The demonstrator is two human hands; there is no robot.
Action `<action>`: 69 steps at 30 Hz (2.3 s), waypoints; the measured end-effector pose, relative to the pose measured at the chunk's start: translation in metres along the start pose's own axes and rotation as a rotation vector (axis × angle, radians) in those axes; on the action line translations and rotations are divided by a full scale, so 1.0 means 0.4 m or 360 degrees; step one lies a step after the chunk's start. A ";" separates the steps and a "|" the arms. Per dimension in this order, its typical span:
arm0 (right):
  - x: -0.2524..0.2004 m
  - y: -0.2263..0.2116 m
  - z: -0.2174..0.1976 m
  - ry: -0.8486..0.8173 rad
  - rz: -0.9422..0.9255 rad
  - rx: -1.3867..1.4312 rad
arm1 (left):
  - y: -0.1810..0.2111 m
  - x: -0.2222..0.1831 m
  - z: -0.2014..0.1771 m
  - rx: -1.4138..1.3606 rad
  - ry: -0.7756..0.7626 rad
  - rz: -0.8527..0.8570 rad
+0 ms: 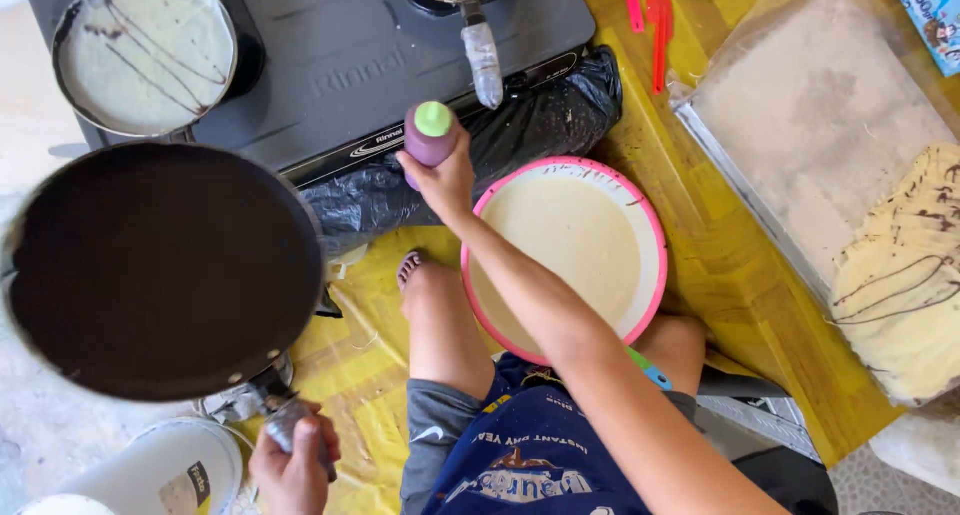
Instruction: Making thin crepes by dipping pans into batter and cooking them on a stove.
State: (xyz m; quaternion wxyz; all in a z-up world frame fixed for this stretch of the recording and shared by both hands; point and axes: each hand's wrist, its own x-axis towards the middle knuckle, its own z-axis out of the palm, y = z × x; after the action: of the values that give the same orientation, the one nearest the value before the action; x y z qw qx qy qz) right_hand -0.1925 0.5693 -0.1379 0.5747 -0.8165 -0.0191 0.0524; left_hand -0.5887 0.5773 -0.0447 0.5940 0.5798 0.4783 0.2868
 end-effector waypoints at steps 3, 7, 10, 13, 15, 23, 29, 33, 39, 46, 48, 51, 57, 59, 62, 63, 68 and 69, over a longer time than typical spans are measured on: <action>-0.050 -0.019 -0.239 -0.0362 -0.0391 0.0494 | -0.003 0.000 0.077 0.0283 -0.0175 -0.0501; -0.137 -0.226 -0.646 -0.0989 -0.0055 -0.0676 | -0.062 -0.019 0.225 0.0520 -0.0931 -0.0666; -0.209 -0.239 -0.815 -0.1367 0.0182 -0.1975 | -0.138 -0.078 0.339 0.0674 -0.1419 -0.0827; -0.229 -0.133 -0.909 -0.1475 0.0073 -0.2431 | -0.193 -0.149 0.449 0.0633 -0.1729 -0.0854; -0.212 -0.090 -0.956 -0.1419 0.0018 -0.2563 | -0.215 -0.185 0.500 0.0497 -0.1789 -0.0871; -0.322 -0.123 -1.037 -0.1420 0.0273 -0.2478 | -0.211 -0.223 0.548 0.0447 -0.1921 -0.0857; -0.324 -0.255 -1.023 -0.1285 0.0583 -0.2332 | -0.126 -0.197 0.535 0.0275 -0.1911 -0.0921; -0.272 -0.293 -1.008 -0.1122 0.0605 -0.2252 | -0.149 -0.182 0.506 0.0088 -0.1816 -0.1014; -0.100 -0.161 -0.787 -0.0320 0.0154 -0.0999 | -0.087 -0.029 0.337 -0.0162 -0.1450 -0.0962; -0.032 -0.051 -0.152 -0.0641 -0.0555 -0.0025 | 0.013 0.020 0.050 0.0376 -0.0028 -0.0233; -0.031 -0.028 -0.047 -0.0611 -0.0478 -0.0004 | 0.028 -0.004 0.026 0.0253 0.0041 0.0052; -0.008 0.058 0.007 -0.0522 -0.0590 0.0181 | 0.020 -0.040 0.031 0.0250 0.0185 -0.0155; -0.147 0.074 -0.441 -0.0964 -0.0456 -0.0936 | -0.036 -0.065 0.116 0.0546 -0.0309 -0.0409; -0.267 0.165 -0.642 -0.1147 -0.0162 -0.2206 | -0.034 -0.068 0.167 0.0755 -0.0736 -0.0217; -0.402 0.518 -0.844 -0.0983 0.0221 -0.2971 | -0.128 -0.062 0.233 0.0880 -0.1033 0.0219; -0.400 0.559 -0.876 -0.0992 0.0242 -0.2965 | -0.149 -0.053 0.261 0.0891 -0.1050 0.0213; -0.335 0.678 -0.981 -0.0538 -0.0900 -0.2445 | -0.138 -0.034 0.370 0.1223 -0.1258 -0.0065; -0.305 0.630 -0.993 -0.0547 -0.0884 -0.2441 | -0.137 -0.018 0.391 0.1236 -0.1267 -0.0073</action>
State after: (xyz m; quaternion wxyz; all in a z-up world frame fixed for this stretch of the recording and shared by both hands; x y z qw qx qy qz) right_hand -0.2786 0.1007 -0.2346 -0.1597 -0.9276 -0.3375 0.0051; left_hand -0.4624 0.4971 -0.1163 0.4778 0.8091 0.3000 -0.1647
